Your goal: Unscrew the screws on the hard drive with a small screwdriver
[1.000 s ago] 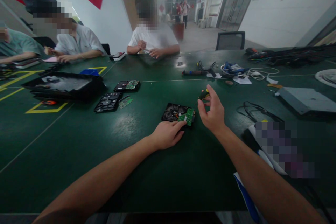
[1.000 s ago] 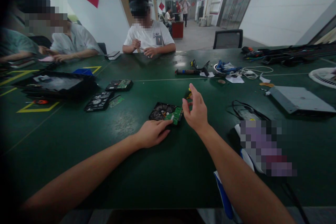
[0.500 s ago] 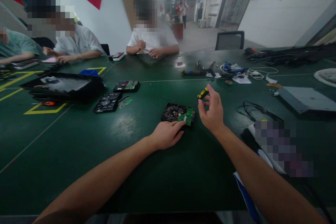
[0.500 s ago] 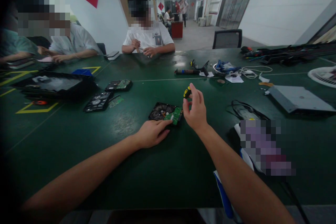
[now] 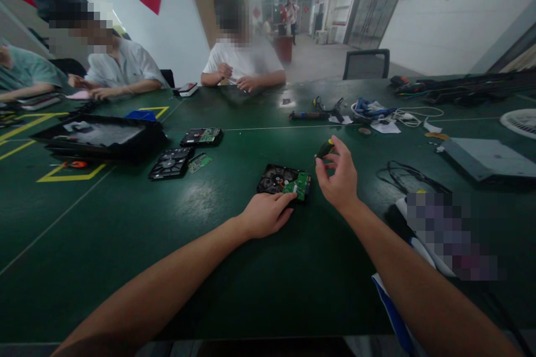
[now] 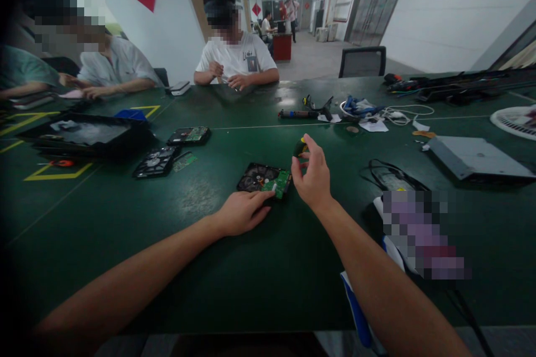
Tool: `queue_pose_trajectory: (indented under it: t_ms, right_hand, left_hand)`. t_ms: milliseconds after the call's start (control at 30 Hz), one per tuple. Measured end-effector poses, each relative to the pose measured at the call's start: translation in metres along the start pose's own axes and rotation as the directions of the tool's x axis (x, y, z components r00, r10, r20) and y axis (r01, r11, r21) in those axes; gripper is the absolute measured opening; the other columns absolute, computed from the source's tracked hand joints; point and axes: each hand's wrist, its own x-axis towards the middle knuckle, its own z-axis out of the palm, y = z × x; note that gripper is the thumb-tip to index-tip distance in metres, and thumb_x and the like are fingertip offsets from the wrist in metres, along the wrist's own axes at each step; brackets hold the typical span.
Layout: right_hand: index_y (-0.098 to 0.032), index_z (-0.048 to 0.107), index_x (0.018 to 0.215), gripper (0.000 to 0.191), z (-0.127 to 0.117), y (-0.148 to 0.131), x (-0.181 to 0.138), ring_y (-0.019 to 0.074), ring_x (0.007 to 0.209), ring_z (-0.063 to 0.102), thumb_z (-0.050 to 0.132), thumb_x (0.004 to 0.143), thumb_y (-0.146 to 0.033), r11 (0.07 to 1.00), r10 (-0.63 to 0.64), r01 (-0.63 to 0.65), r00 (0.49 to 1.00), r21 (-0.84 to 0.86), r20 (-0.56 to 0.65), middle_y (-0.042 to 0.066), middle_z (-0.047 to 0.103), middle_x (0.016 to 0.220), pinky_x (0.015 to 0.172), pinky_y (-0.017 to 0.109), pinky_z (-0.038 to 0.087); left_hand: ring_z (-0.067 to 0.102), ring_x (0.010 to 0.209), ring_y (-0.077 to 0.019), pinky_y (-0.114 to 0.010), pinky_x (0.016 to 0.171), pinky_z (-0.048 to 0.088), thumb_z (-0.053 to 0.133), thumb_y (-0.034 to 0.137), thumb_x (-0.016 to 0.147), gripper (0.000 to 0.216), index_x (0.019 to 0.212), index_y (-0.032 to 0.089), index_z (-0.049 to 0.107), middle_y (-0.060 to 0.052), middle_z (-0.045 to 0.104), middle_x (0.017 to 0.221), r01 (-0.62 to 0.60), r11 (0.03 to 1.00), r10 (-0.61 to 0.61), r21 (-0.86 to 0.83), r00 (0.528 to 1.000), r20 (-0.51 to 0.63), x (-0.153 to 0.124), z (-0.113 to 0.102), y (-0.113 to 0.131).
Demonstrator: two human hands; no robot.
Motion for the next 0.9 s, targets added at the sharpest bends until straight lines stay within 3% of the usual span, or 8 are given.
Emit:
queue_pose_trajectory:
  t_ms: [133,333,500,733,900]
  right_hand:
    - [-0.032,0.039,0.156,0.068,-0.0008,0.0008,0.0,0.022,0.089,0.07,0.069,0.094,-0.033,1.0,-0.002,0.001,1.0,-0.03,-0.022,0.013,0.058,0.137,0.06,0.036,0.068]
    - [-0.03,0.034,0.16,0.069,-0.0004,-0.0003,-0.0003,0.0246,0.102,0.072,0.064,0.097,-0.028,1.0,-0.007,0.007,1.0,-0.002,-0.009,0.015,0.055,0.146,0.072,0.038,0.07]
    - [-0.032,0.037,0.157,0.069,0.0001,0.0029,-0.0012,0.0216,0.092,0.071,0.068,0.095,-0.031,1.0,0.001,-0.002,1.0,-0.001,-0.012,0.013,0.054,0.143,0.062,0.035,0.068]
    - [-0.03,0.034,0.158,0.069,0.0009,0.0031,-0.0008,0.0248,0.1,0.072,0.064,0.097,-0.028,1.0,0.009,-0.009,1.0,0.014,-0.016,0.015,0.055,0.143,0.07,0.04,0.07]
    - [-0.031,0.042,0.153,0.066,-0.001,0.001,0.0001,0.0232,0.093,0.071,0.07,0.094,-0.032,1.0,-0.007,0.008,1.0,0.006,-0.03,0.013,0.055,0.137,0.064,0.038,0.068]
  left_hand:
    - [0.077,0.097,-0.0267,-0.04,0.084,0.062,0.048,0.037,0.107,0.046,0.148,0.017,0.05,-0.012,0.076,0.118,0.0,1.0,0.0,-0.003,1.0,0.004,-0.0001,0.0001,-0.0001]
    - [0.076,0.097,-0.0268,-0.04,0.083,0.062,0.048,0.037,0.107,0.045,0.147,0.016,0.05,-0.012,0.076,0.119,-0.007,1.0,0.007,0.008,1.0,0.001,0.0001,0.0008,-0.0006]
    - [0.076,0.096,-0.0262,-0.039,0.082,0.061,0.048,0.037,0.107,0.044,0.147,0.017,0.051,-0.011,0.076,0.116,-0.004,1.0,0.004,0.011,1.0,-0.004,0.0003,0.0017,-0.0005]
    - [0.076,0.096,-0.0269,-0.04,0.082,0.061,0.047,0.038,0.108,0.045,0.147,0.016,0.05,-0.012,0.076,0.116,-0.006,1.0,0.005,0.007,1.0,0.003,0.0001,0.001,-0.0006]
    - [0.076,0.096,-0.027,-0.04,0.082,0.061,0.046,0.037,0.108,0.045,0.148,0.016,0.049,-0.011,0.076,0.117,-0.011,1.0,0.011,0.006,1.0,-0.002,-0.0005,-0.0003,0.0]
